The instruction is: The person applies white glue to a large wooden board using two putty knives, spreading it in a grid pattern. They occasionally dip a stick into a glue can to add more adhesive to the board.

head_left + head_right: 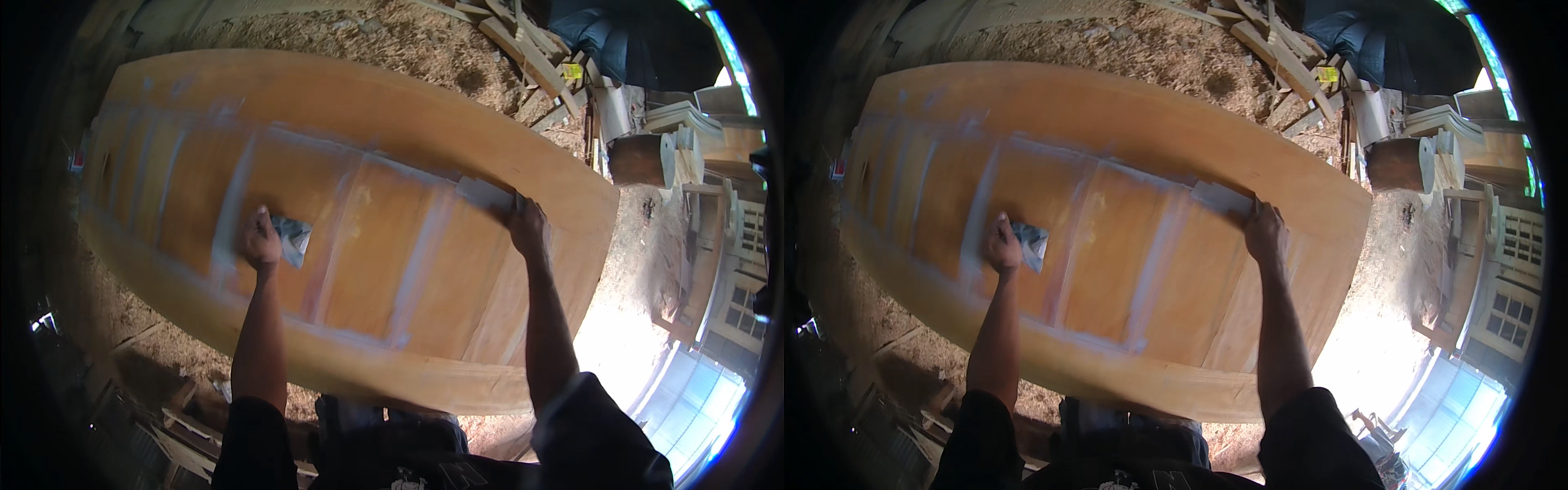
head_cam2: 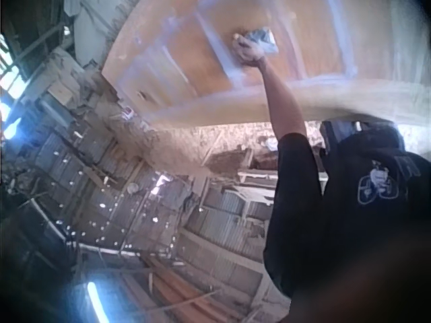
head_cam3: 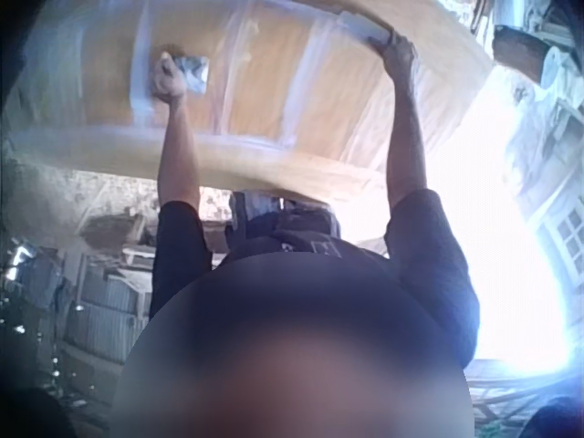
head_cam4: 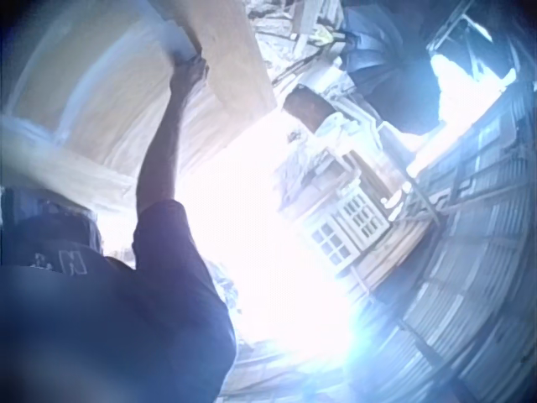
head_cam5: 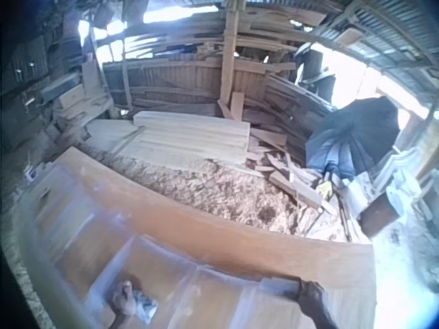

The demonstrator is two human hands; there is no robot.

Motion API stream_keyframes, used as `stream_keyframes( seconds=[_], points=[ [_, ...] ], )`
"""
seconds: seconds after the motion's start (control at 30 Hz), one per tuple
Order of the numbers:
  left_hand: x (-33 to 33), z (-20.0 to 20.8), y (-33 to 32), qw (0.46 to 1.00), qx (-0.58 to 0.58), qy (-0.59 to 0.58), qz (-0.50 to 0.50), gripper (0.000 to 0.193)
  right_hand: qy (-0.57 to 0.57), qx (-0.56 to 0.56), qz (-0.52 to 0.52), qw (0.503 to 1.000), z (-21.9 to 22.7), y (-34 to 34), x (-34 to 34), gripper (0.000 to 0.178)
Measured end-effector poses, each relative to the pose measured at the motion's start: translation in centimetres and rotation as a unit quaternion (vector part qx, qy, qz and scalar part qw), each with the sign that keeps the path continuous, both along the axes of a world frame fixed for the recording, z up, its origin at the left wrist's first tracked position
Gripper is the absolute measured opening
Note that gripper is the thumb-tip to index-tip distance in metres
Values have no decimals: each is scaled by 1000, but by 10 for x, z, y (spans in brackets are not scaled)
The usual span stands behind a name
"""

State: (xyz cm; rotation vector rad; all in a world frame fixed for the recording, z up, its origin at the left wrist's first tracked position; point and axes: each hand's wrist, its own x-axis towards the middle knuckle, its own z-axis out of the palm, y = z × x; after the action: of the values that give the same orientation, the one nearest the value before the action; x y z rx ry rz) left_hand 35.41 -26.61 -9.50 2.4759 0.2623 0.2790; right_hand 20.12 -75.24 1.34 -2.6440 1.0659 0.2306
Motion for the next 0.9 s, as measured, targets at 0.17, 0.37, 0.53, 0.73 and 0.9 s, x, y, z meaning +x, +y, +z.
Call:
stream_keyframes(
  seconds=[0.17,0.37,0.53,0.73,0.9],
  points=[
    [0,10,-3,998,32,54,5,50,-56,-4,216,975,-32,84,48,22],
    [1,12,-7,995,34,84,29,52,-202,-34,199,958,-12,50,22,34],
    [0,6,-6,996,17,71,42,56,-71,-60,256,962,-10,4,-42,39],
    [3,6,-3,995,2,94,29,61,-18,-170,266,949,-15,-30,-67,49],
    [3,7,-1,988,1,146,44,63,-117,-153,227,955,-8,-49,-79,52]
  ],
)
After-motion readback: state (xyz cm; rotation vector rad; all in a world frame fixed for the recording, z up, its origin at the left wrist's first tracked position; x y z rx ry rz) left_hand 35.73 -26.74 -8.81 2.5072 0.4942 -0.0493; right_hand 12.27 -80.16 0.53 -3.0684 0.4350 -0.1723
